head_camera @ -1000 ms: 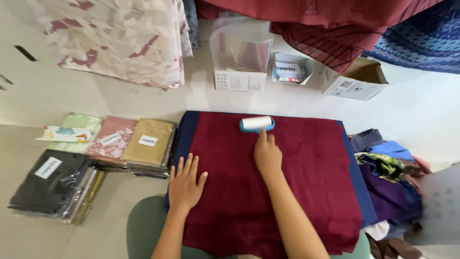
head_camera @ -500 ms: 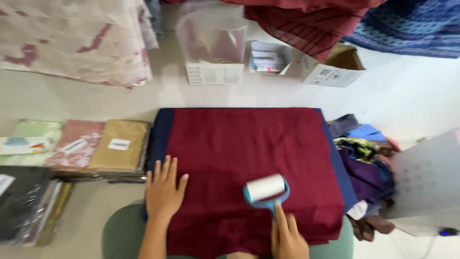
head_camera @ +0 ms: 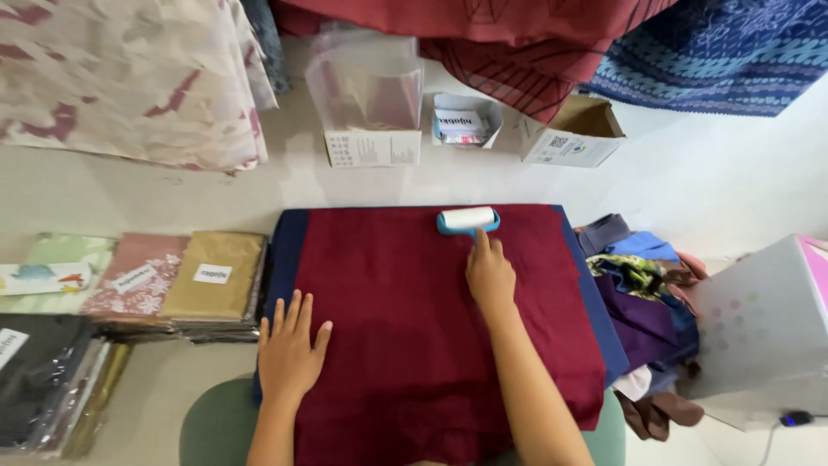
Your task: Using a lint roller to clean a maroon cloth laid out on the floor.
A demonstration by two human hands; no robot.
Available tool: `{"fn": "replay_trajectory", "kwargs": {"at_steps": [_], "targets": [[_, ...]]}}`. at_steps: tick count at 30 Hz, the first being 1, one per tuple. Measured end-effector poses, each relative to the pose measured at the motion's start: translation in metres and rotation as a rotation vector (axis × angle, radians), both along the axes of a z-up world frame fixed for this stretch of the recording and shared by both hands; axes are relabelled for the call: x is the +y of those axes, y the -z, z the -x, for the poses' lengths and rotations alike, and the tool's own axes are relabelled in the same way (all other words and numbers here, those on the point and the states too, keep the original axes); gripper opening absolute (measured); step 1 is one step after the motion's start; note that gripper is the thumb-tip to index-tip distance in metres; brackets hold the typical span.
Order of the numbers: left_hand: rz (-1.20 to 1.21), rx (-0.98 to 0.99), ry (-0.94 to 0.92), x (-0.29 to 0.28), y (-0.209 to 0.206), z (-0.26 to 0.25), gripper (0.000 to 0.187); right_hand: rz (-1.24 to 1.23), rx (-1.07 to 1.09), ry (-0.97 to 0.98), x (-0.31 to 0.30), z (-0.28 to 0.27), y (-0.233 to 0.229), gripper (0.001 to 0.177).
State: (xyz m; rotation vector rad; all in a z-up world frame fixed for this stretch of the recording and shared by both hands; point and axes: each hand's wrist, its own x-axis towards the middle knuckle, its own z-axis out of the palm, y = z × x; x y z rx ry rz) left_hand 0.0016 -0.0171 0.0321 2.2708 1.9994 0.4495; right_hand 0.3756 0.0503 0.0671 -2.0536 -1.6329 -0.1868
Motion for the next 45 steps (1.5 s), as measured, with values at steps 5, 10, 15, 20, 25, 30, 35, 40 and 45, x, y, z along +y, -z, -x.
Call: {"fn": "replay_trajectory", "kwargs": {"at_steps": [5, 10, 15, 20, 25, 30, 35, 40, 45], "targets": [[0.024, -0.021, -0.002, -0.001, -0.004, 0.001, 0.072, 0.069, 0.018, 0.008, -0.005, -0.005, -0.010, 0.046], [-0.114, 0.000, -0.005, -0.001, 0.007, 0.002, 0.070, 0.047, -0.097, 0.071, -0.156, 0.000, -0.006, 0.052], [0.108, -0.001, -0.013, -0.002, -0.012, 0.001, 0.073, 0.201, -0.043, 0.365, -0.295, -0.028, 0.027, 0.063], [0.047, 0.018, -0.008, -0.003, -0.006, 0.002, 0.073, 0.388, 0.039, 0.338, -0.265, -0.071, -0.017, 0.067], [0.029, 0.013, -0.022, 0.000, -0.001, 0.002, 0.074, 0.239, 0.085, 0.181, -0.127, -0.088, -0.025, 0.057], [-0.060, 0.028, -0.012, 0.002, 0.007, 0.005, 0.072, 0.148, 0.173, 0.084, 0.003, -0.097, -0.033, 0.047], [0.071, 0.010, -0.032, 0.003, 0.000, 0.005, 0.073, 0.158, 0.141, 0.082, -0.018, -0.094, -0.035, 0.044], [-0.121, 0.069, -0.014, 0.002, 0.009, 0.005, 0.072, 0.144, -0.028, 0.139, -0.163, -0.080, -0.021, 0.059], [0.033, 0.044, -0.044, 0.007, 0.014, 0.008, 0.074, 0.317, 0.009, 0.280, -0.307, -0.101, 0.025, 0.074]]}}
